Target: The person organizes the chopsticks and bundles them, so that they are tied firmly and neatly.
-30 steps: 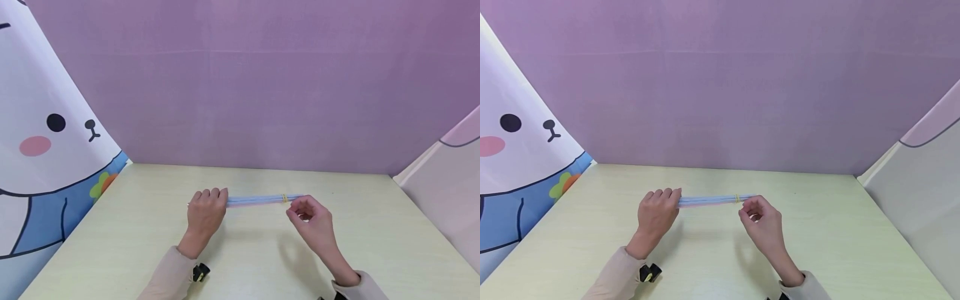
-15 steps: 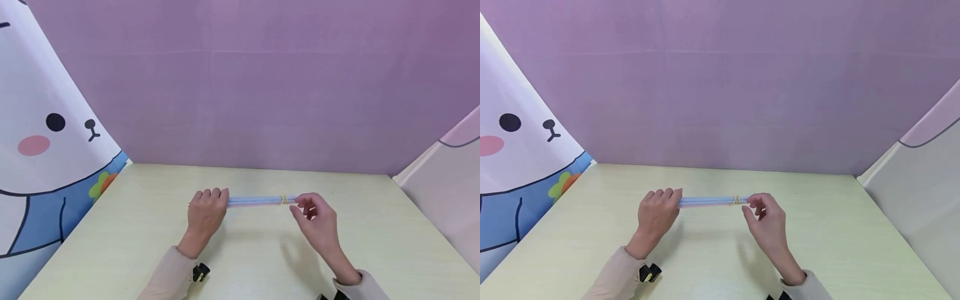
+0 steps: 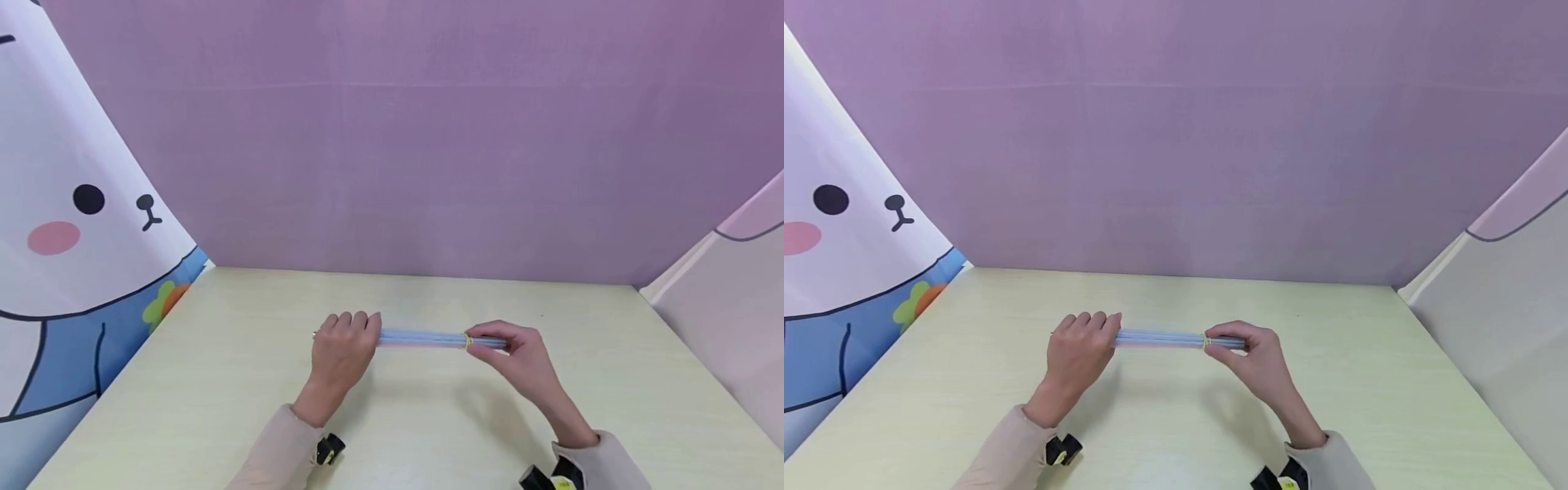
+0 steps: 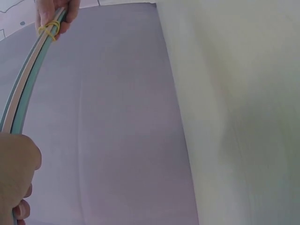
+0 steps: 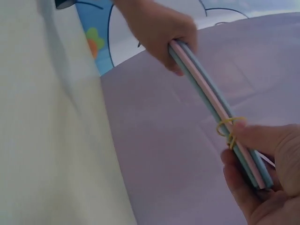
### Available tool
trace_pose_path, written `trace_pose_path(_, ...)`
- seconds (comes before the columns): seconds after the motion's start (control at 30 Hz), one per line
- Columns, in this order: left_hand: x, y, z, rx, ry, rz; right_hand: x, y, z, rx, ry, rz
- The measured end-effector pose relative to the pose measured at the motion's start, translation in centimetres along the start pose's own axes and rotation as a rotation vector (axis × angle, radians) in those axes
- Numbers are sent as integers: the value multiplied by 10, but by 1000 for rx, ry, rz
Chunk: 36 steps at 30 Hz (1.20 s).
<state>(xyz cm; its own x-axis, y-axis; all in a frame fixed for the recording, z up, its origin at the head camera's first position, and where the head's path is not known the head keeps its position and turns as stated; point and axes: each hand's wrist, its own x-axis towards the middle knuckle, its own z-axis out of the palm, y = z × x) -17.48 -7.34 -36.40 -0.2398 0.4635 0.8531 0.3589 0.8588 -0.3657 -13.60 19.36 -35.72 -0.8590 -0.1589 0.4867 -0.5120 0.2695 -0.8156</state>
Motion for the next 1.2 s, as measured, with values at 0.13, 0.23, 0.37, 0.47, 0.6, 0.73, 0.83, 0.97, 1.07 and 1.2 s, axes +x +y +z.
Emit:
trace_pose_path(0.13, 0, 5, -1, -3, -4, 20, -2, 0, 1, 28, -60, 143)
trace_pose_path(0.23, 0, 6, -2, 1, -1, 23, -1, 0, -3, -8, -81, 136)
trace_pose_path(0.37, 0, 5, -2, 9, 9, 11, 0, -1, -13, -108, -64, 60)
trace_pose_path(0.47, 0, 5, -3, 11, 7, 13, -2, -2, -9, -175, -31, 3)
trace_pose_path(0.6, -2, 11, -4, 5, -4, 40, -4, -6, 11, -317, -18, -117)
trace_pose_path(0.73, -3, 17, -4, 9, -16, 56, -3, -13, 22, -430, -40, -173)
trace_pose_path(0.83, -3, 18, -3, 16, -15, 45, -3, -16, 16, -416, -81, -135)
trace_pose_path(0.97, -3, 16, -3, 21, -9, 29, -3, -15, 5, -374, -82, -122)
trace_pose_path(1.07, -4, 16, -3, 15, -8, 27, -4, -14, 9, -375, -65, -171)
trace_pose_path(1.2, -8, 18, -4, 5, -15, 31, -6, -13, 25, -371, -60, -232)
